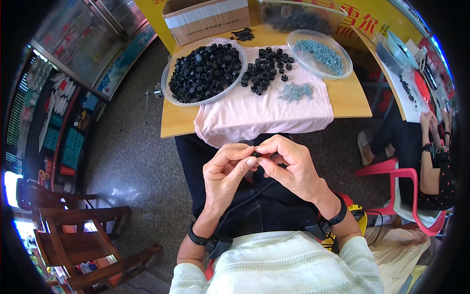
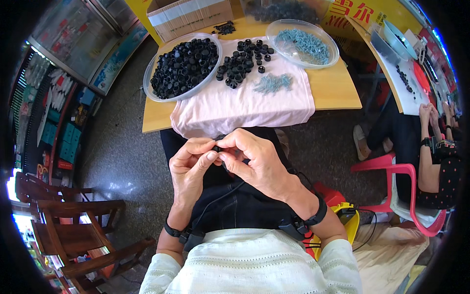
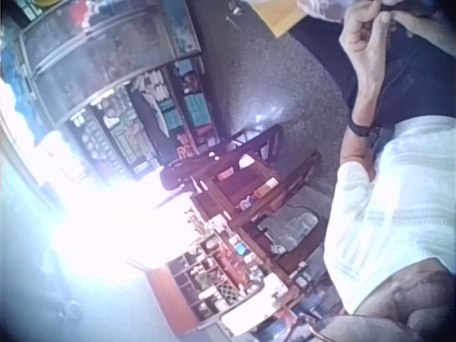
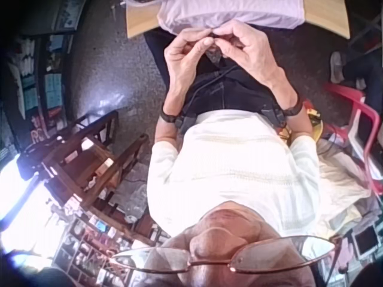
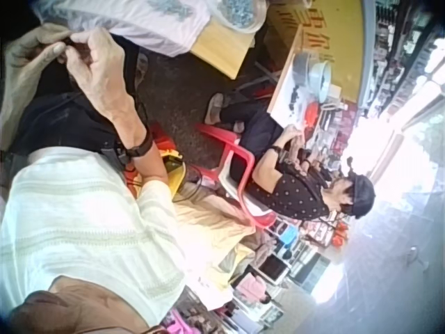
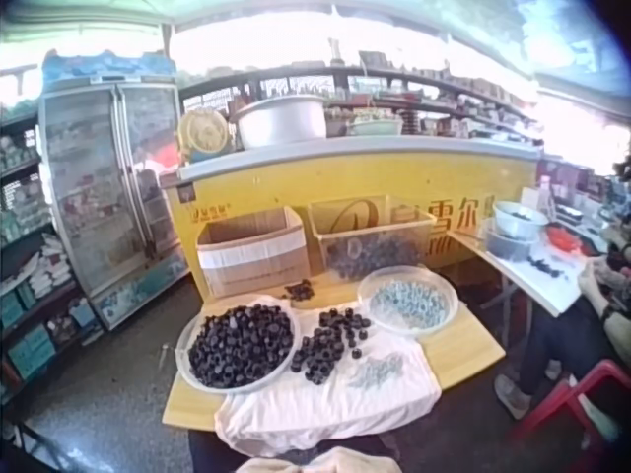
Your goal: Assembling small plastic components by inserting one piece into another.
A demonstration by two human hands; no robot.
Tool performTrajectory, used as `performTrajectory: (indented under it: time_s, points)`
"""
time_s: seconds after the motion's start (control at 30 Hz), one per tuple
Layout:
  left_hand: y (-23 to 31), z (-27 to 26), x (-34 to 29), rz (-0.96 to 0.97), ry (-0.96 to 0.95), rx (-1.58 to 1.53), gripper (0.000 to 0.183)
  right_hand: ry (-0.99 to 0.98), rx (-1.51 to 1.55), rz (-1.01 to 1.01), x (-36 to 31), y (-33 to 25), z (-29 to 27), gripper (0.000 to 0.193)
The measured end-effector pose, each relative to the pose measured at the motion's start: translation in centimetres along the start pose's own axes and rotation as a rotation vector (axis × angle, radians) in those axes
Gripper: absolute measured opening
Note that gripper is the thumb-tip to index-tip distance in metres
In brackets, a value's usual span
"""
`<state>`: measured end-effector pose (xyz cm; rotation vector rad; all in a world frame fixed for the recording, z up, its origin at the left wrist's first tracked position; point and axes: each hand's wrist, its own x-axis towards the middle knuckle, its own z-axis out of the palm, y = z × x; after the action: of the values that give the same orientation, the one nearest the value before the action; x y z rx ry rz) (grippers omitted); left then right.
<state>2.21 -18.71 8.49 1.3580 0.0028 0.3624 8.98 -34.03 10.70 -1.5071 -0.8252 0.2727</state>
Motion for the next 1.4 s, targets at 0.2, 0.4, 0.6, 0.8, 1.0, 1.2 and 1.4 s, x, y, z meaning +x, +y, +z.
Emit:
performTrajectory:
  time_s: [0.2, 0.4, 0.6, 0.8, 1.0, 1.2, 1.4]
  points:
    - [-0.4, 0.9, -0.5, 0.051, 0.081, -0.079, 0.013, 0.044, -0.056, -0.096, 0.1, 0.4, 0.6, 0.021]
    - [-0.7, 2.2, -0.6, 0.098, 0.108, -0.096, 0.011, 0.214, -0.357, -0.284, 0.4, 1.7, 2.0, 0.026]
    - [-1.7, 2.0, -0.2, 0.020, 0.165, -0.106, 0.012, 0.292, -0.397, -0.285, 0.4, 3.0, 2.4, 0.023]
    - [-0.9, 1.0, 0.2, 0.009, 0.115, -0.151, 0.019, 0.156, 0.052, 0.172, 0.1, 0.5, 0.1, 0.020]
    - [-1.0, 0.8, 0.4, 0.229, 0.044, 0.340, 0.026, 0.020, -0.096, 0.104, 0.9, 0.5, 0.0, 0.021]
    - [0.2, 0.8, 0.6, 0.230, -0.037, 0.573, 0.027, 0.033, -0.202, 0.071, 0.3, 0.6, -0.1, 0.022]
    - [2.0, 0.9, 1.0, 0.250, -0.193, 0.701, 0.030, -0.052, -0.124, 0.073, 0.0, 0.7, -1.2, 0.022]
